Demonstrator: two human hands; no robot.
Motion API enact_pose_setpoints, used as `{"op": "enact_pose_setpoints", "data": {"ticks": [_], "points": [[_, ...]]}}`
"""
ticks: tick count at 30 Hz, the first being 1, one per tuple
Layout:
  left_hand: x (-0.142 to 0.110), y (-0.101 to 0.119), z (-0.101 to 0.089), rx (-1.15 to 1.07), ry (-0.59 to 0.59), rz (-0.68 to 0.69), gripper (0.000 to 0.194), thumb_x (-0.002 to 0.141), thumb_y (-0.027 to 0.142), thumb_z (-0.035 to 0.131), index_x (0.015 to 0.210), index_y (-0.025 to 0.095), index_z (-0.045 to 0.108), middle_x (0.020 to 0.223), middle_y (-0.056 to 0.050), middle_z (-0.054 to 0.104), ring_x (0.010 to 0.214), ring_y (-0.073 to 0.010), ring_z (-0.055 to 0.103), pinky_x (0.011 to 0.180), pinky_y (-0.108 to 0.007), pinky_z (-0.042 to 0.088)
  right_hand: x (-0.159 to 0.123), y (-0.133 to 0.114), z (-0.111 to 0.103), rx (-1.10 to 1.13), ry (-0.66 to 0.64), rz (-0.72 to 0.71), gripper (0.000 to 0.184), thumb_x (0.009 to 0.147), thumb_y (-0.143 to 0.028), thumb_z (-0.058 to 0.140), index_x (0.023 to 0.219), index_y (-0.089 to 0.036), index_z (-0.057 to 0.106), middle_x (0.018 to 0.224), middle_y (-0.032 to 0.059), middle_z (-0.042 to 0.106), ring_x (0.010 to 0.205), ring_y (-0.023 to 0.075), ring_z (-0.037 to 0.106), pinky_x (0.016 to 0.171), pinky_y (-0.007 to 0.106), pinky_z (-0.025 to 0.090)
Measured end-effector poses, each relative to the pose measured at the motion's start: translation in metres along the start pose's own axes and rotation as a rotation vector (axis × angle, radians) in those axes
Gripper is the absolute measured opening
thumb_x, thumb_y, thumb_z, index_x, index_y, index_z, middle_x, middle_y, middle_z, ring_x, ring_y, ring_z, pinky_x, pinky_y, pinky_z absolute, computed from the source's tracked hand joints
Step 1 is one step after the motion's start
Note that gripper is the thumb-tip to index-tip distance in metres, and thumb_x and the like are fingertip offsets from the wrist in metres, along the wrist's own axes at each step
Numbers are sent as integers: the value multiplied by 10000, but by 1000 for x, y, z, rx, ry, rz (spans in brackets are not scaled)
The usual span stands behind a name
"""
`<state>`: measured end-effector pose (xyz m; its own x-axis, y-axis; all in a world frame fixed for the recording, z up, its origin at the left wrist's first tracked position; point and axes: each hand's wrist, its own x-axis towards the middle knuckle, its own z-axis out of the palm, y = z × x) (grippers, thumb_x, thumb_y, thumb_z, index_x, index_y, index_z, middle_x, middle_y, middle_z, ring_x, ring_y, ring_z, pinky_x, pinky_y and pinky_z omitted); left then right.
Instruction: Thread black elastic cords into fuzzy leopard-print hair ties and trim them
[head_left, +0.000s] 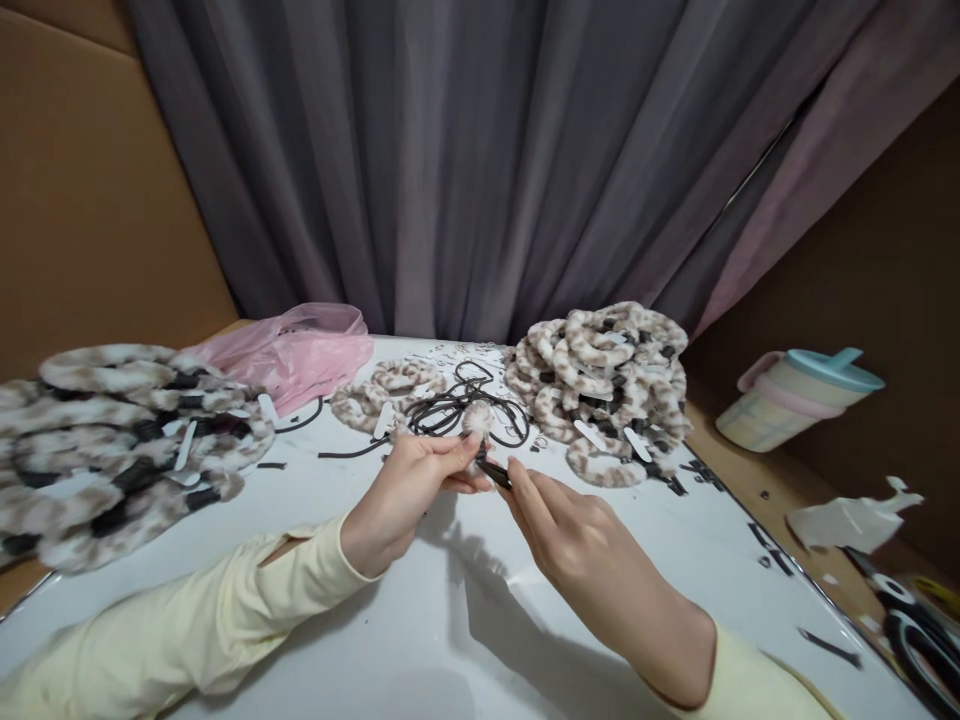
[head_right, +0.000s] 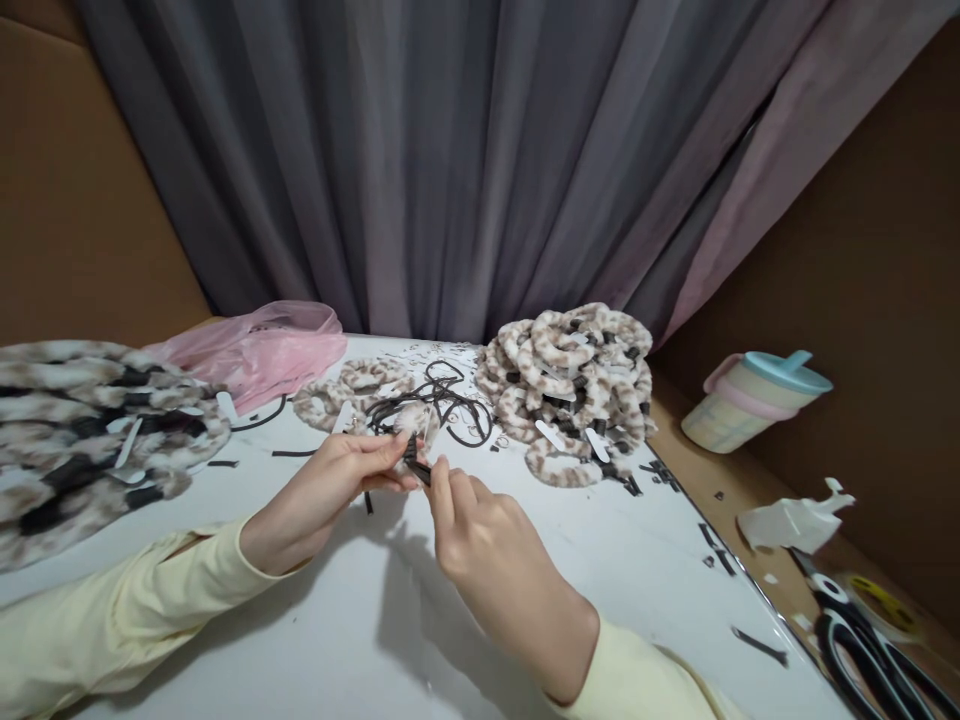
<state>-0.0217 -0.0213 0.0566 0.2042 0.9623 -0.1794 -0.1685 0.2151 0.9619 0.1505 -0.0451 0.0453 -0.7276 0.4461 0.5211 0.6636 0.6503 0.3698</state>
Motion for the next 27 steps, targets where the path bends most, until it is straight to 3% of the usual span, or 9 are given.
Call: {"op": "enact_pose_setpoints", "data": {"ticks": [4,8,12,20,27], "points": [[1,-2,4,-11,62,56,319,710,421,669,668,105,695,637,-61,663,650,-133,590,684,-224,470,8,-5,-3,61,-28,102,228,921,-112,330,1055,-12,485,669,74,563,488,157,477,417,277,280],[5,-7,7,-41,144,160,317,716,410,662,624,108,662,590,-31,620,605,-109,545,653,-213,451,21,-8,-2,216,-45,279,201,908,-110,335,808,-118,509,577,13,493,410,118,412,416,254,256],[10,-9,6,-62,158,205,322,728,410,651,618,107,634,568,-18,594,576,-98,526,614,-201,437,31,-5,1,340,-67,367,137,862,-82,409,772,-130,501,542,-17,465,395,104,397,411,234,244],[18,1,3,-37,66,201,338,751,433,613,701,101,650,589,-47,643,576,-144,609,590,-234,492,31,0,3,339,-53,359,168,885,-107,375,762,-150,482,563,-12,477,410,109,401,424,233,237],[25,-14,5,-27,199,310,360,731,457,631,717,101,686,643,-43,663,645,-157,611,628,-247,509,31,-7,12,354,-58,366,166,905,-130,336,788,-160,450,587,2,526,408,114,430,417,246,244]]}}
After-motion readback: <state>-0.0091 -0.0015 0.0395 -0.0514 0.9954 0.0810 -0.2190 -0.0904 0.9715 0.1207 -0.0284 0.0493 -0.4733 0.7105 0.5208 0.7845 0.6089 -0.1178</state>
